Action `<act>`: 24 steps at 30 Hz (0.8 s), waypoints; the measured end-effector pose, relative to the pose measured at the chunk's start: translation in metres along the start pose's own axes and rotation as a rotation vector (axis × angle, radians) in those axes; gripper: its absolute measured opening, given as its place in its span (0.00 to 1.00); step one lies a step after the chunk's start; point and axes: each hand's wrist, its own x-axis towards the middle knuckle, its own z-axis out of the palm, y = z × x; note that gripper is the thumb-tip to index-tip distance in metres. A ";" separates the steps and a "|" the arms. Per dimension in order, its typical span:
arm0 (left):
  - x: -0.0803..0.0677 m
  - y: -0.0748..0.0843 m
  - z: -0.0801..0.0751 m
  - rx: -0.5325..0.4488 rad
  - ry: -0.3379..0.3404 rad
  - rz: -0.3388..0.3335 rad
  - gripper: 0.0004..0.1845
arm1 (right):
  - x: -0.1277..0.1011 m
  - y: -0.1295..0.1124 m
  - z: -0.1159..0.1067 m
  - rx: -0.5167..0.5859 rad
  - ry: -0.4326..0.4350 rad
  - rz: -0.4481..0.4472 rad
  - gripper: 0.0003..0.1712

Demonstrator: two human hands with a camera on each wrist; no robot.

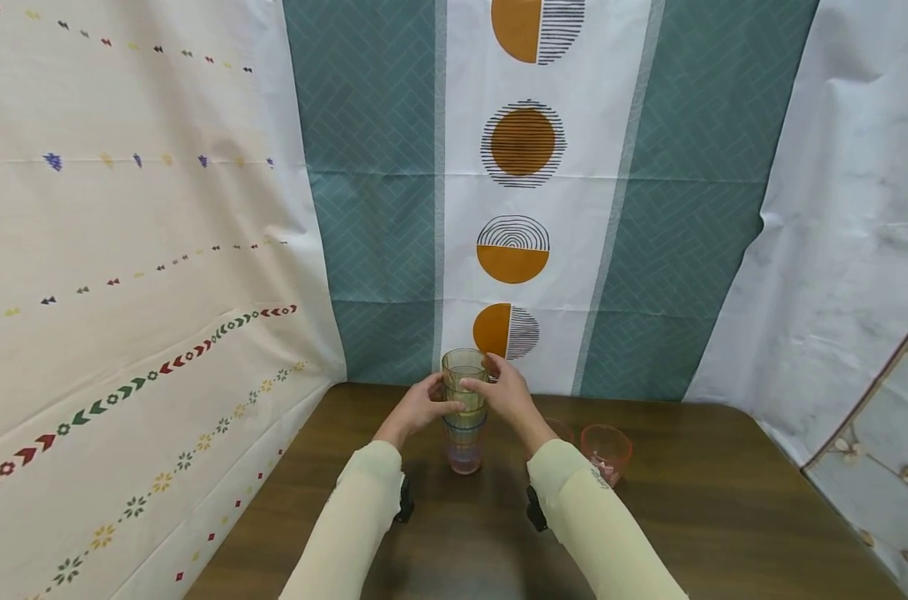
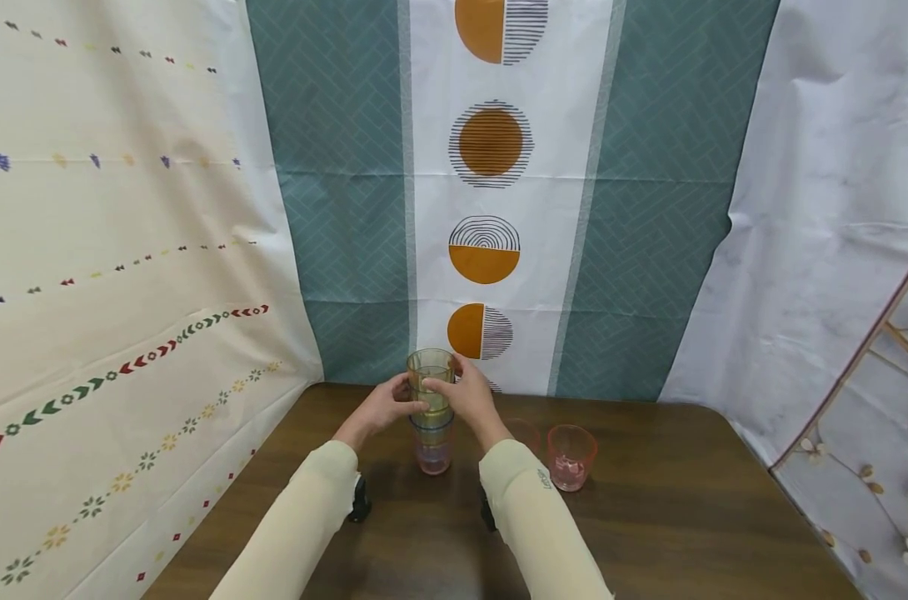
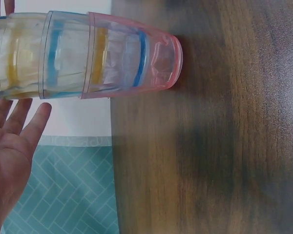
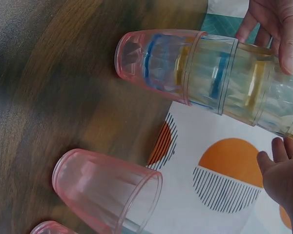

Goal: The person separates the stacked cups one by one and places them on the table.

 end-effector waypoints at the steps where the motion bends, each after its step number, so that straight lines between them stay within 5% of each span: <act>1: 0.000 0.000 0.000 0.007 -0.001 -0.003 0.43 | 0.000 0.000 0.000 -0.001 0.002 0.003 0.48; 15: 0.001 0.000 0.000 0.014 0.001 -0.026 0.46 | 0.000 -0.001 0.000 0.009 0.027 -0.008 0.47; 24: 0.003 -0.001 0.000 0.000 0.001 -0.005 0.43 | -0.001 -0.015 -0.009 0.112 0.071 -0.034 0.47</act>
